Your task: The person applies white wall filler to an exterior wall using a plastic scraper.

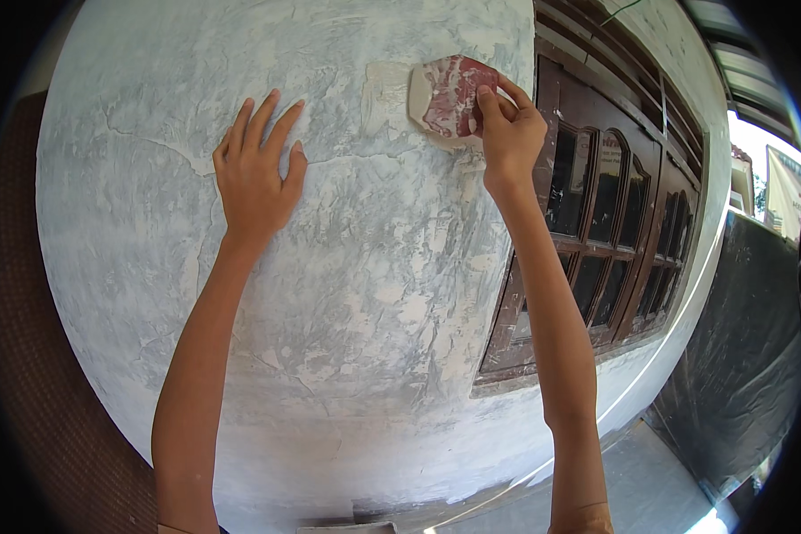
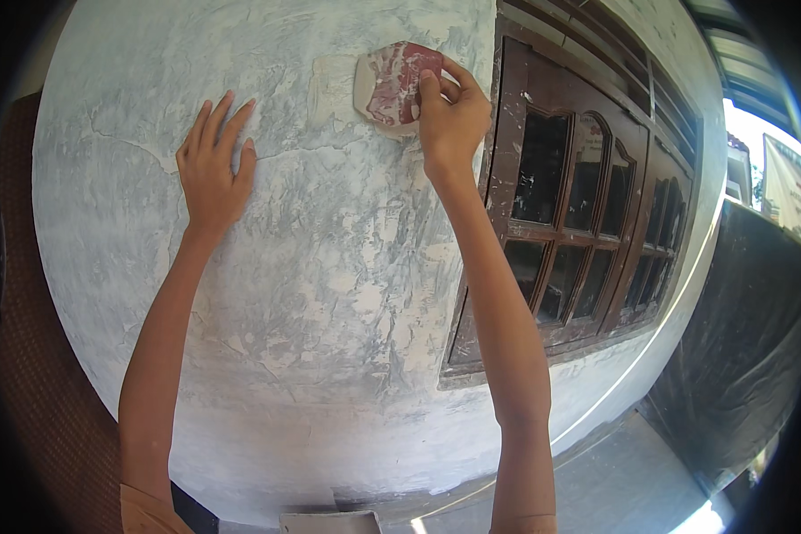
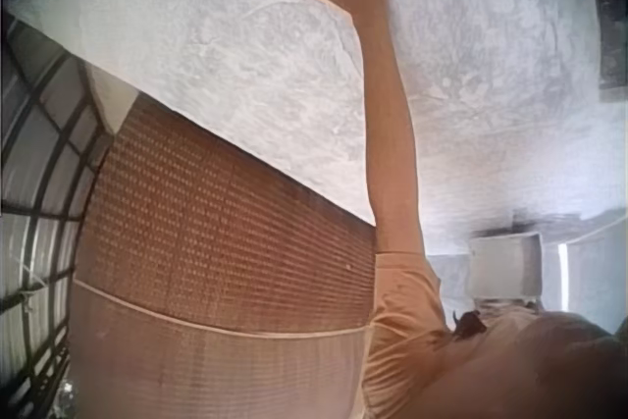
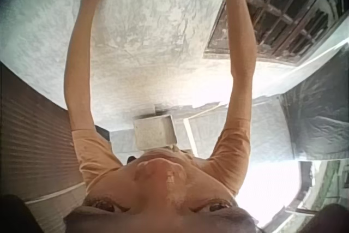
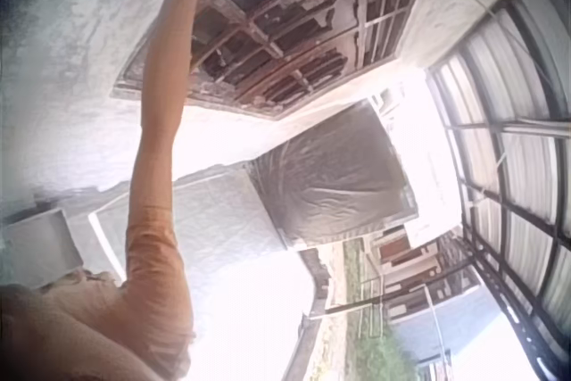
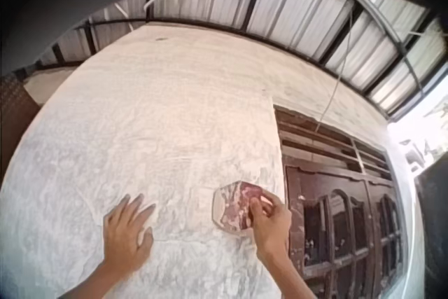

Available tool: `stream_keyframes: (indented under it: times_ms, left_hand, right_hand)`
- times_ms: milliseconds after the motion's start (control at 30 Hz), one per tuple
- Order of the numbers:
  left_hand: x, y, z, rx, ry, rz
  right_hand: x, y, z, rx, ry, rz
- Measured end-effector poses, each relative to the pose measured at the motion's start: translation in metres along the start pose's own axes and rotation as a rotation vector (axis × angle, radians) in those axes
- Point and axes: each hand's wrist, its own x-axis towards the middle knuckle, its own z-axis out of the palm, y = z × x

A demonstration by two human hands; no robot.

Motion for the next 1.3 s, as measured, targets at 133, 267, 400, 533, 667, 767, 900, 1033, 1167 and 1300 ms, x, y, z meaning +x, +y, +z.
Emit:
stream_keyframes:
  times_ms: [133, 267, 400, 533, 667, 767, 900, 1033, 1167, 1300]
  left_hand:
    - [-0.001, -0.003, 0.003, 0.014, 0.029, 0.014]
    - [-0.002, 0.001, 0.002, 0.033, 0.025, 0.003]
    - [-0.001, 0.003, 0.003, 0.051, 0.011, -0.006]
    - [0.000, 0.002, 0.000, 0.000, 0.002, 0.001]
    - [-0.002, -0.003, 0.001, -0.003, 0.011, -0.005]
    - [0.001, 0.005, 0.002, 0.009, 0.036, -0.003]
    - [-0.001, 0.002, 0.002, 0.036, 0.033, -0.004]
    - [-0.001, 0.001, 0.000, 0.016, 0.027, -0.003]
    - [0.000, 0.003, 0.001, -0.014, 0.023, -0.005]
    - [-0.002, -0.002, -0.001, -0.001, 0.028, -0.003]
  right_hand:
    - [0.007, 0.001, -0.002, -0.052, 0.006, 0.010]
    - [0.026, 0.013, -0.052, -0.060, 0.253, -0.014]
    - [0.025, 0.008, -0.040, 0.039, 0.236, -0.012]
    - [0.017, -0.004, 0.013, 0.015, -0.004, 0.004]
    - [0.016, -0.003, 0.012, -0.102, 0.008, -0.008]
    - [0.040, 0.019, -0.037, -0.141, 0.227, -0.067]
    - [0.036, 0.005, -0.030, -0.040, 0.218, -0.022]
    - [0.021, -0.024, 0.028, 0.018, -0.048, 0.004]
    - [0.029, -0.017, 0.052, 0.007, -0.106, -0.044]
    - [0.029, -0.017, 0.045, -0.078, -0.016, -0.072]
